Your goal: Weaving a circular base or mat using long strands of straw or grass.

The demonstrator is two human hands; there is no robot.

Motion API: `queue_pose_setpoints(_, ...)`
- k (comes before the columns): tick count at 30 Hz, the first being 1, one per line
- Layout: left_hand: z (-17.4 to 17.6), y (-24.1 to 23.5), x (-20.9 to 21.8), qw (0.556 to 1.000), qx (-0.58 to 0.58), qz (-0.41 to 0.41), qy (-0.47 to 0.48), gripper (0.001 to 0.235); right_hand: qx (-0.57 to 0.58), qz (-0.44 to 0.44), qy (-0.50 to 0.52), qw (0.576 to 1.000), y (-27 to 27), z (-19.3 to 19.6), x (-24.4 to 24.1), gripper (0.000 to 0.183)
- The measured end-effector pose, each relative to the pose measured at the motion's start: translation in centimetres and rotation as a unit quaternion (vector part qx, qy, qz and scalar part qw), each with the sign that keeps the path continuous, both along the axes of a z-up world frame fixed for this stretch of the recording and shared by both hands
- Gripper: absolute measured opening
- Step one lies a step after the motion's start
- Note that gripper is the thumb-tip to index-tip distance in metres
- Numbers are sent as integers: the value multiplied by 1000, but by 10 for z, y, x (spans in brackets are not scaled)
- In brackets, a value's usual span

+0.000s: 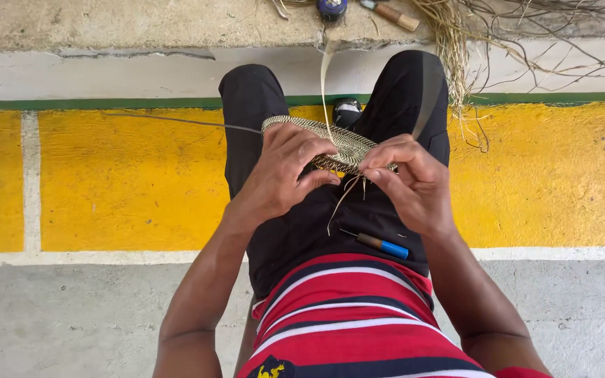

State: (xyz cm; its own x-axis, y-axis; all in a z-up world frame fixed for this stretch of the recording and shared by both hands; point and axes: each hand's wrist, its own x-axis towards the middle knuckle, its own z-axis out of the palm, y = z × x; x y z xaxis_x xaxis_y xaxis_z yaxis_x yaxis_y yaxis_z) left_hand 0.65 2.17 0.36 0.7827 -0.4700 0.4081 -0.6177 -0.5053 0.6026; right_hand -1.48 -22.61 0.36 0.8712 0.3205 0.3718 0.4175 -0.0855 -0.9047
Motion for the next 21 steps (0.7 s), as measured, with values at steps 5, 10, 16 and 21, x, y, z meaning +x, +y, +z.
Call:
queue_pose_setpoints(5, -2, 4, 1, 998, 24, 23, -60, 41, -95, -54, -67, 992, 16, 6, 4, 22)
queue_pose_setpoints(10, -9, -1, 0, 998, 8, 35, -56, 39, -108, -59, -82, 989, 14, 4, 7, 19)
queue_pose_setpoints(16, -5, -2, 2, 998, 1, 36, -55, 39, -111, -77, -93, 986, 16, -1, 7, 18)
queue_pose_setpoints(21, -3, -4, -1, 997, 10, 34, -68, 41, -142, -83, -147, 975, 19, -6, 5, 21)
